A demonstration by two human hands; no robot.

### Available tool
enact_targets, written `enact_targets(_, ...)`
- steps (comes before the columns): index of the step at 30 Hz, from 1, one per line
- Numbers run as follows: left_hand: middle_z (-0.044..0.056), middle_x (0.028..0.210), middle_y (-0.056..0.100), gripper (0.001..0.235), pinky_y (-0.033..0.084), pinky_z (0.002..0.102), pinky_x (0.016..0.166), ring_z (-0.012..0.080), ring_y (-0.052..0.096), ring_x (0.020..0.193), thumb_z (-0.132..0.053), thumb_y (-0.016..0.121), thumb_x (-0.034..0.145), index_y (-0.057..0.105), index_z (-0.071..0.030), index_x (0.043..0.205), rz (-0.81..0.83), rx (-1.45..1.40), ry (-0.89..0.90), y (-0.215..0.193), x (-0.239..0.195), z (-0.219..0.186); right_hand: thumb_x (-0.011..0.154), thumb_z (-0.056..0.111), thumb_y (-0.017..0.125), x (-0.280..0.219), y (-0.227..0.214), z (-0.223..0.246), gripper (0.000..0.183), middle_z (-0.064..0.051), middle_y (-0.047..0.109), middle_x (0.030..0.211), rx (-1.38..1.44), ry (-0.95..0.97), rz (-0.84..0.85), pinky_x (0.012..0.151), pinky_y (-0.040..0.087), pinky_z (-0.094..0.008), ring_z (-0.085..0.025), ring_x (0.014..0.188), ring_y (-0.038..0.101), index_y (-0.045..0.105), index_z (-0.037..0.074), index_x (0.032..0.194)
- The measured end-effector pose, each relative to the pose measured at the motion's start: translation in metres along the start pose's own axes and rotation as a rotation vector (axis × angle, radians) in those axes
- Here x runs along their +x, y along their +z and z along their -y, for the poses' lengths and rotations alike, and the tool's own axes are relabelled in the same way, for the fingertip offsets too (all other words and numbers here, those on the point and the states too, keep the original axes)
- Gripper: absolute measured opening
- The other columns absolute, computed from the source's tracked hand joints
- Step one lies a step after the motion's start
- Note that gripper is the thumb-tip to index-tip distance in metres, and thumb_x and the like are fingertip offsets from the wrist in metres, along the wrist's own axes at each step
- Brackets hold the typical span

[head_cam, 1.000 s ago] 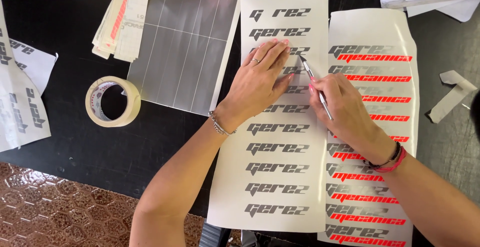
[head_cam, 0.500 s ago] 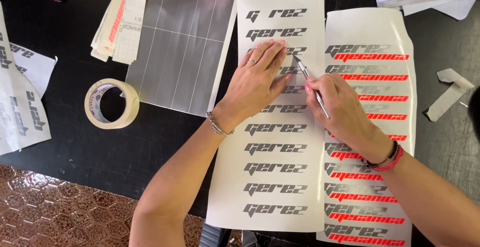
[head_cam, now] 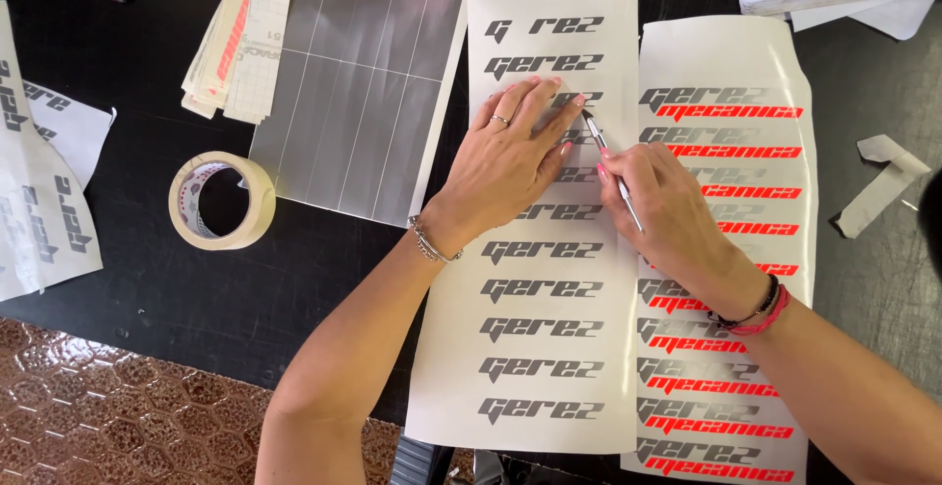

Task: Applying transfer tape to vinyl stickers and weeding out excess material using a craft knife

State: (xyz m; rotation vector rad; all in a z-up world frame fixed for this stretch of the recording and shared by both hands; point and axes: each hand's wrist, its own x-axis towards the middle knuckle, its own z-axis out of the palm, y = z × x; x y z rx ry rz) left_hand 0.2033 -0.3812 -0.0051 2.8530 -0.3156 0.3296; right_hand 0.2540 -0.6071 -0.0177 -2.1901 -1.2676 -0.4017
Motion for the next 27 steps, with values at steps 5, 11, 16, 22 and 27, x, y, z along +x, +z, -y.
enact_targets(5, 0.009, 0.155, 0.045, 0.052, 0.03, 0.048, 0.125, 0.0281, 0.034, 0.152, -0.038, 0.044, 0.112, 0.04, -0.025, 0.162, 0.045, 0.006, -0.013, 0.003, 0.001, 0.001, 0.107, 0.006, 0.064, 0.006, -0.005, 0.002, 0.007, -0.012, 0.062, 0.085, 0.038, -0.033, -0.059, 0.07, 0.059, -0.035, -0.031, 0.084, 0.068, 0.064, 0.0, 0.104)
enact_targets(11, 0.011, 0.156, 0.045, 0.054, 0.029, 0.049, 0.125, 0.0293, 0.033, 0.153, -0.037, 0.043, 0.113, 0.035, -0.027, 0.165, 0.079, -0.017, -0.015, -0.003, 0.002, 0.001, 0.105, 0.003, 0.066, 0.005, -0.004, -0.001, 0.004, -0.011, 0.062, 0.087, 0.03, -0.047, -0.076, 0.071, 0.059, -0.034, -0.028, 0.084, 0.068, 0.064, 0.0, 0.105)
enact_targets(16, 0.011, 0.154, 0.046, 0.056, 0.031, 0.048, 0.124, 0.029, 0.035, 0.151, -0.036, 0.047, 0.112, 0.034, -0.026, 0.165, 0.019, -0.018, -0.002, 0.002, 0.0, 0.002, 0.105, 0.002, 0.066, 0.006, -0.006, 0.0, 0.004, -0.011, 0.063, 0.089, 0.043, -0.055, -0.068, 0.072, 0.059, -0.035, -0.029, 0.087, 0.068, 0.064, -0.001, 0.106)
enact_targets(22, 0.01, 0.153, 0.048, 0.059, 0.033, 0.047, 0.124, 0.0285, 0.038, 0.15, -0.036, 0.051, 0.111, 0.031, -0.026, 0.167, -0.021, -0.028, 0.003, 0.008, -0.001, 0.005, 0.104, 0.0, 0.068, 0.009, -0.011, 0.004, 0.004, -0.012, 0.063, 0.09, 0.049, -0.057, -0.061, 0.073, 0.059, -0.035, -0.029, 0.088, 0.068, 0.064, -0.001, 0.107)
enact_targets(27, 0.008, 0.152, 0.05, 0.068, 0.033, 0.045, 0.125, 0.0261, 0.04, 0.15, -0.036, 0.059, 0.11, 0.025, -0.025, 0.169, -0.068, -0.083, 0.003, 0.008, -0.003, 0.006, 0.102, -0.003, 0.069, 0.015, -0.014, 0.006, 0.006, -0.013, 0.063, 0.091, 0.066, -0.105, -0.1, 0.072, 0.059, -0.035, -0.03, 0.086, 0.068, 0.064, -0.003, 0.105)
